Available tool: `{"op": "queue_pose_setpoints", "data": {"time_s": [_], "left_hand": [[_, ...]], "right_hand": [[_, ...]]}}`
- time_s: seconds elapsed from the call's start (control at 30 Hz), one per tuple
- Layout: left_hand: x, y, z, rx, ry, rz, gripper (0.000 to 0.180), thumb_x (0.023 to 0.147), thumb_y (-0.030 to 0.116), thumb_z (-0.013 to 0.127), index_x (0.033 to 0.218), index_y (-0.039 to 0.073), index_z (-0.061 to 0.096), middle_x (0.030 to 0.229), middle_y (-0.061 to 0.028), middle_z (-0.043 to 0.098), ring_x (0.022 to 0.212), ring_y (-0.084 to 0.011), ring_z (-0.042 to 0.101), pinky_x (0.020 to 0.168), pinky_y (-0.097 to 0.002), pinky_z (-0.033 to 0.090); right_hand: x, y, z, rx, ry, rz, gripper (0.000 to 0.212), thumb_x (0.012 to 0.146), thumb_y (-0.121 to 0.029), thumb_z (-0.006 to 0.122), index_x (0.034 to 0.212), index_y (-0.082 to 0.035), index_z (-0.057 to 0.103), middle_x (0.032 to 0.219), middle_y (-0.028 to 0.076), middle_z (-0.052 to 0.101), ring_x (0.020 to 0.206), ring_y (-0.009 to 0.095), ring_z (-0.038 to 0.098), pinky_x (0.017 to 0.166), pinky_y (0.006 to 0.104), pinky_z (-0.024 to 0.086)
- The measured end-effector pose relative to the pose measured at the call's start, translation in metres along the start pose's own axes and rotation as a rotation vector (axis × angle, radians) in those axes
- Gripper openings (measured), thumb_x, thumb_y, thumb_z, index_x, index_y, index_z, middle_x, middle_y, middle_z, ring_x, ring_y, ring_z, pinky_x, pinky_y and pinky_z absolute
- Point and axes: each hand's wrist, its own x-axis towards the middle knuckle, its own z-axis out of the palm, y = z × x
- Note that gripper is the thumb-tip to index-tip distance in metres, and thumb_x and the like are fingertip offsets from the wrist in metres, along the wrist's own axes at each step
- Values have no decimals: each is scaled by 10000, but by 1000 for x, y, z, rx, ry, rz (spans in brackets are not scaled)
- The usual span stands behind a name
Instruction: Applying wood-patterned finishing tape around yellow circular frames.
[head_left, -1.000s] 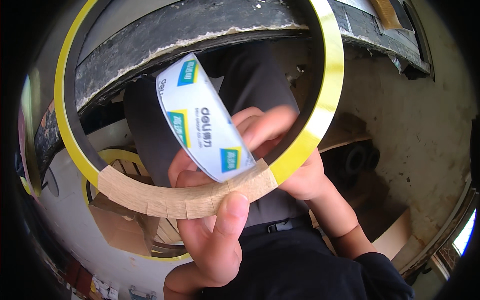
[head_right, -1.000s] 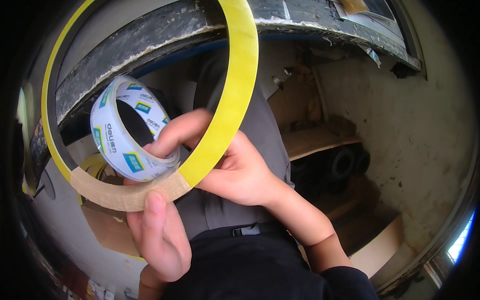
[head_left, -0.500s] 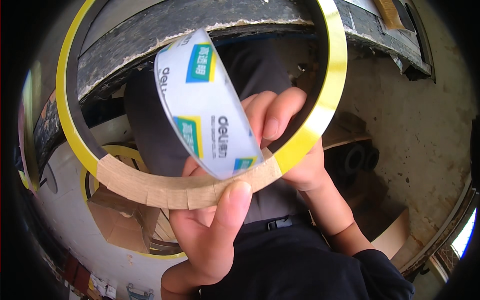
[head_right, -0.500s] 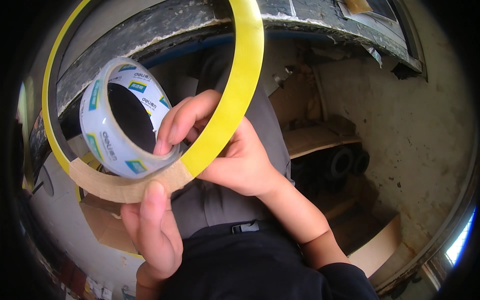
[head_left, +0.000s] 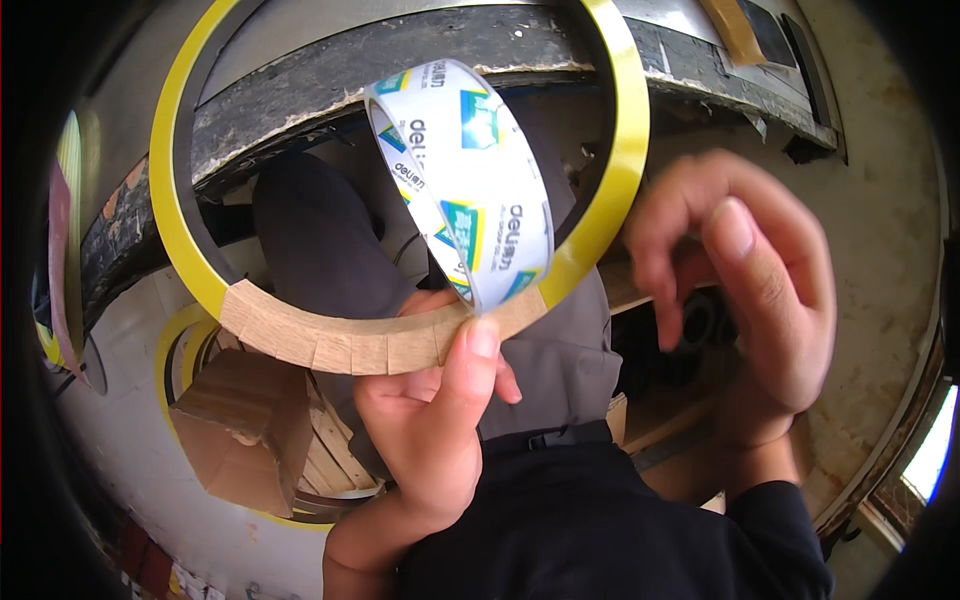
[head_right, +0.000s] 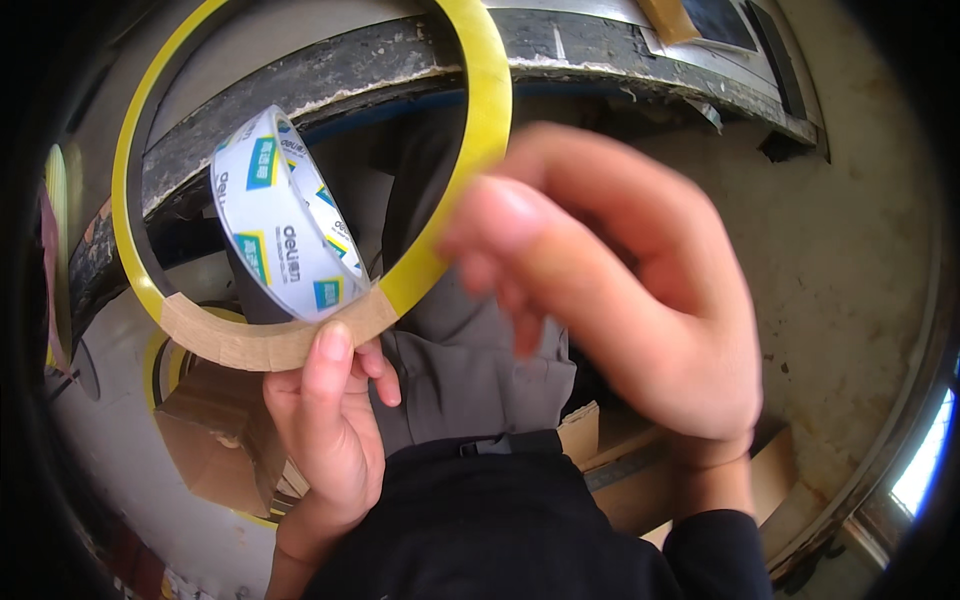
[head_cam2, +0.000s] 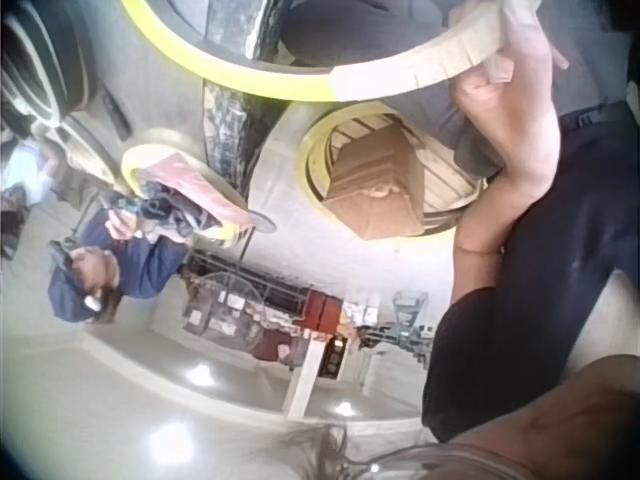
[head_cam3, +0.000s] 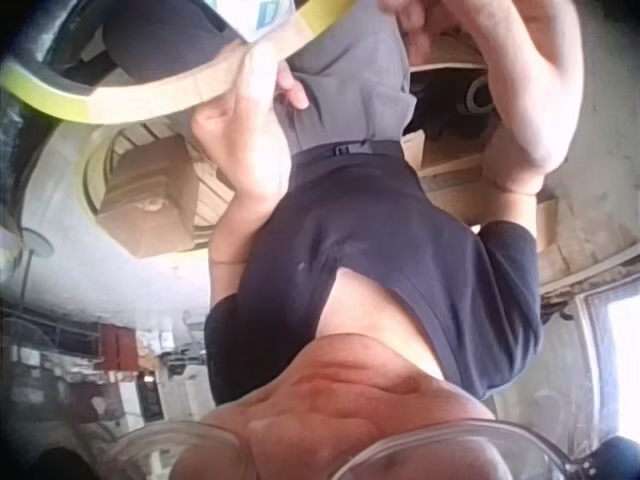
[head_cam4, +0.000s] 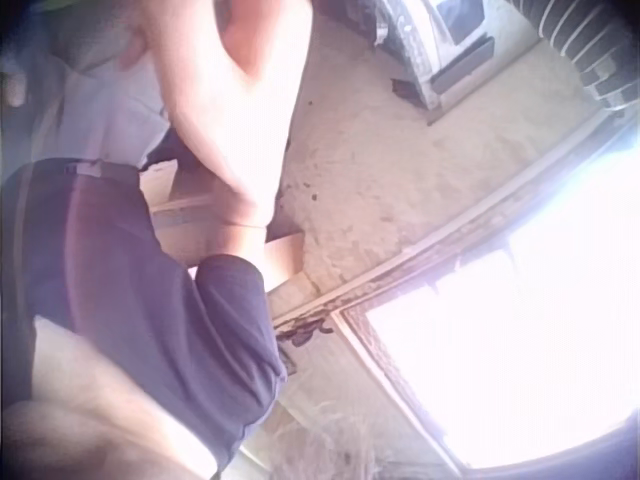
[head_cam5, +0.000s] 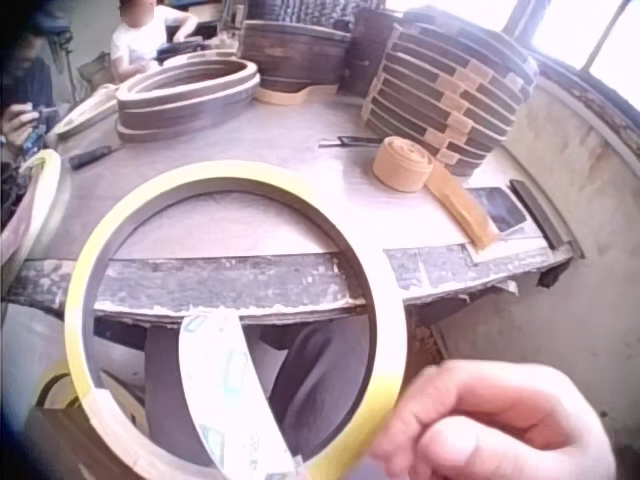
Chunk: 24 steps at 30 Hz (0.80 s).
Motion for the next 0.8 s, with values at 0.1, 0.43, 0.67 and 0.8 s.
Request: {"op": "queue_pose_setpoints", "data": {"time_s": [0.1, 0.43, 0.67, 0.8], "left_hand": [[0, -1, -3, -40, 4, 22, 195, 961, 91, 637, 1063, -74, 660, 1075, -135, 642, 707, -116, 585, 578, -273, 496], [2, -2, 1, -142, 46, -8, 246, 951, 43, 662, 1146, -97, 611, 947, -98, 676, 696, -112, 604, 612, -283, 530], [4, -3, -2, -167, 26, -20, 278, 927, -11, 666, 1180, -78, 570, 897, -89, 665, 703, -98, 610, 641, -274, 548], [9, -11, -6, -245, -84, -21, 238, 934, -26, 637, 1149, -13, 538, 860, -69, 630, 677, -76, 577, 632, -252, 516]], "right_hand": [[38, -29, 3, -192, -291, -32, 588, 1040, -448, 437, 1170, 86, 645, 940, 165, 689, 686, 172, 613, 614, 253, 494], [41, -43, -1, 223, -519, 112, 531, 1068, -410, 386, 1161, 58, 620, 823, 125, 693, 591, 159, 579, 541, 255, 452], [45, -41, -3, 570, -667, 288, 492, 1090, -381, 346, 1153, 35, 600, 732, 94, 696, 516, 148, 552, 484, 256, 419], [48, -45, -3, 767, -736, 386, 472, 1103, -364, 323, 1149, 23, 588, 680, 77, 697, 474, 143, 537, 451, 257, 401]]}}
